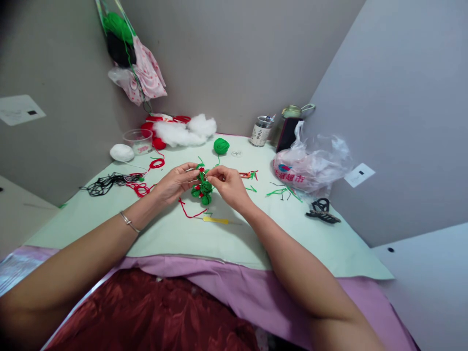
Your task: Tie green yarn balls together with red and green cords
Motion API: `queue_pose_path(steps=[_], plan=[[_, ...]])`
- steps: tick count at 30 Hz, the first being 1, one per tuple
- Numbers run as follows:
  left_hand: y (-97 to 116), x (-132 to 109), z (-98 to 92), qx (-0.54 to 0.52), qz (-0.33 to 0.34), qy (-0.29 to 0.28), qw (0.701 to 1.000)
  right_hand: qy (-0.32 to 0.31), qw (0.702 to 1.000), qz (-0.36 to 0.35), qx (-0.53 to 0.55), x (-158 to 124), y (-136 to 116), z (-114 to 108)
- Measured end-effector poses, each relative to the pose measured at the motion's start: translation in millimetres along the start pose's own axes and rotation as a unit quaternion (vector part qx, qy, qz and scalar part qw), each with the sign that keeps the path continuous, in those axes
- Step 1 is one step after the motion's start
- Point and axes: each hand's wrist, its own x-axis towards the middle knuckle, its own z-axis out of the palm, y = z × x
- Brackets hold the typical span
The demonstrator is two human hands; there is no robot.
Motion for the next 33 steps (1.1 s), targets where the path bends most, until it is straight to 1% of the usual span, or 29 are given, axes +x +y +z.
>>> queue_pose_path(steps=[6, 12, 18, 22, 24, 26, 28, 30, 32, 33], plan=[[-1, -1, 1.1, 0.029, 0.007, 0.0, 1.0, 0.006, 0.999, 0.016, 0.042, 0, 3, 2], [-4, -3, 5.3, 0.061, 0.027, -0.021, 0.998, 0.004, 0.997, 0.032, 0.073, 1, 4, 5], [-6, -3, 7.4, 0.083, 0.018, -0.004, 0.996, -0.029, 0.984, 0.104, 0.144, 0, 4, 4], [-6, -1, 5.0, 0.122, 0.004, -0.024, 0.992, -0.042, 0.966, 0.148, 0.209, 1, 4, 0], [-7, -2, 3.9, 0.125, -0.024, -0.028, 0.991, -0.048, 0.965, 0.16, 0.204, 3, 4, -5], [-7, -3, 3.4, 0.119, -0.053, -0.029, 0.991, -0.038, 0.974, 0.149, 0.167, 5, 4, -10], [-7, -4, 3.5, 0.114, -0.072, -0.041, 0.99, -0.034, 0.985, 0.122, 0.12, 6, 3, -13], [-8, -4, 4.2, 0.111, -0.082, -0.067, 0.988, -0.054, 0.99, 0.096, 0.086, 6, 3, -15], [-8, -4, 5.5, 0.115, -0.093, -0.085, 0.985, -0.078, 0.991, 0.08, 0.073, 6, 3, -14], [-8, -4, 6.3, 0.119, -0.1, -0.091, 0.984, -0.073, 0.992, 0.075, 0.074, 6, 3, -13]])
